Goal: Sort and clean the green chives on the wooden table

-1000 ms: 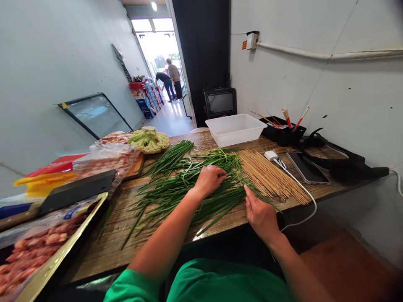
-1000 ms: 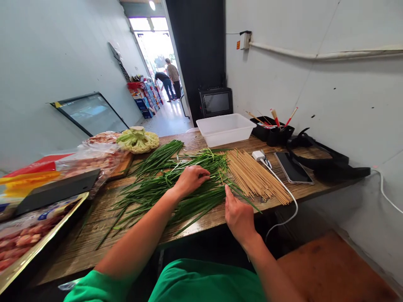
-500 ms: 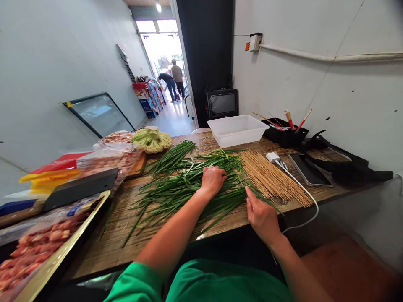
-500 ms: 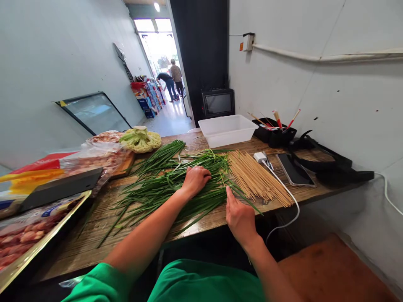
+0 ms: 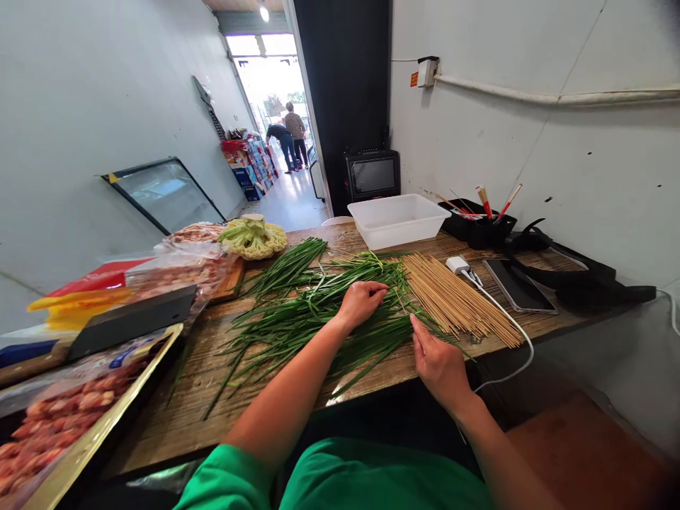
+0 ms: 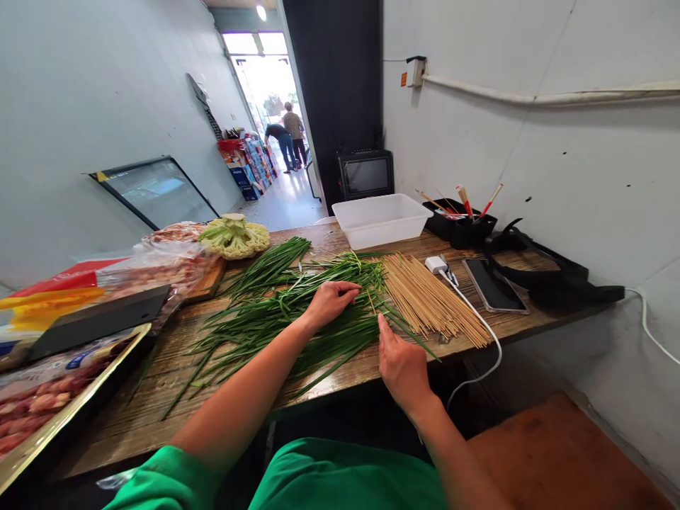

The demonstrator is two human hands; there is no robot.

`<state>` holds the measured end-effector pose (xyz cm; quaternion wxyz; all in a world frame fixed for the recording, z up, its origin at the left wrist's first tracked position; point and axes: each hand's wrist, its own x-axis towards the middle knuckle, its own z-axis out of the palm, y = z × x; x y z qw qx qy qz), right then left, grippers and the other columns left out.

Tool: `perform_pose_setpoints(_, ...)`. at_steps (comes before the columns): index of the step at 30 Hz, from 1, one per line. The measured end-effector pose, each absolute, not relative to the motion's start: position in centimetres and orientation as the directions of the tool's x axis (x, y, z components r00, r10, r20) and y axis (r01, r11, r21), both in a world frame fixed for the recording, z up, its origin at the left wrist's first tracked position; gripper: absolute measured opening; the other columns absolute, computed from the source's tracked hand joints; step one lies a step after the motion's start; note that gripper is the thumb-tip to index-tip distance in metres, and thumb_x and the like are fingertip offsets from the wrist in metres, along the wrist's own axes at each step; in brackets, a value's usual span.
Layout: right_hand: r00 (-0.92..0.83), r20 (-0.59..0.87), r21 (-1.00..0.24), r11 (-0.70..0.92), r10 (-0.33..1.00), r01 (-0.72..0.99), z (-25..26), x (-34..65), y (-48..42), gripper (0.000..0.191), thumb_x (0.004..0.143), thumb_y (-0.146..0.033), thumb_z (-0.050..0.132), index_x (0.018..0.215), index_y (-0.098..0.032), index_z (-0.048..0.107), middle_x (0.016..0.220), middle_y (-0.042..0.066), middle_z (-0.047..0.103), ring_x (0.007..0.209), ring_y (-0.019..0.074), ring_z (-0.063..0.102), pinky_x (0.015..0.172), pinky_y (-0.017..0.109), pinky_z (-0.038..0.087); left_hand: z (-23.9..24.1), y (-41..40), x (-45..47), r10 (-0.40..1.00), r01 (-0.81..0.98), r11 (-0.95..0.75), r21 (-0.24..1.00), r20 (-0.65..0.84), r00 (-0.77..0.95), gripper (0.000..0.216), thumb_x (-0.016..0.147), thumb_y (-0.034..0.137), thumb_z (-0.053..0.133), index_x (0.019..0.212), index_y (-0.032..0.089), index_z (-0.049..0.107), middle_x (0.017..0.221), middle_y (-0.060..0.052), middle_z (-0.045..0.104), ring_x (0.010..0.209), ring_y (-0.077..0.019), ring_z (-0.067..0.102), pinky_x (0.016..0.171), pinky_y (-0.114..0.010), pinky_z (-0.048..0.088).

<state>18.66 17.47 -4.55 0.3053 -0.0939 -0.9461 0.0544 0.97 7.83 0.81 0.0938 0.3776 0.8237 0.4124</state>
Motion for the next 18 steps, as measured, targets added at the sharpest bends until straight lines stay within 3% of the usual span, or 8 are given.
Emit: perform_pose_setpoints(18,-0.813,0.548,-0.158,0.979,0.195,0.128,-4.39,18.60,17.48,0.044,0.091,-0.019,0.034,0.133,-0.011,0.045,0.107,0.010,0.068,0.076,0.0150,0.068,0.064,0.022,0.052,0.51,8.11,1.22,0.692,0.544,0.392,0.742,0.152,-0.706,0.028,0.082,0.025,0.050,0.097,0.016,0.072,0.063,0.000,0.068,0.057,-0.0112,0.056,0.061,-0.022,0.041)
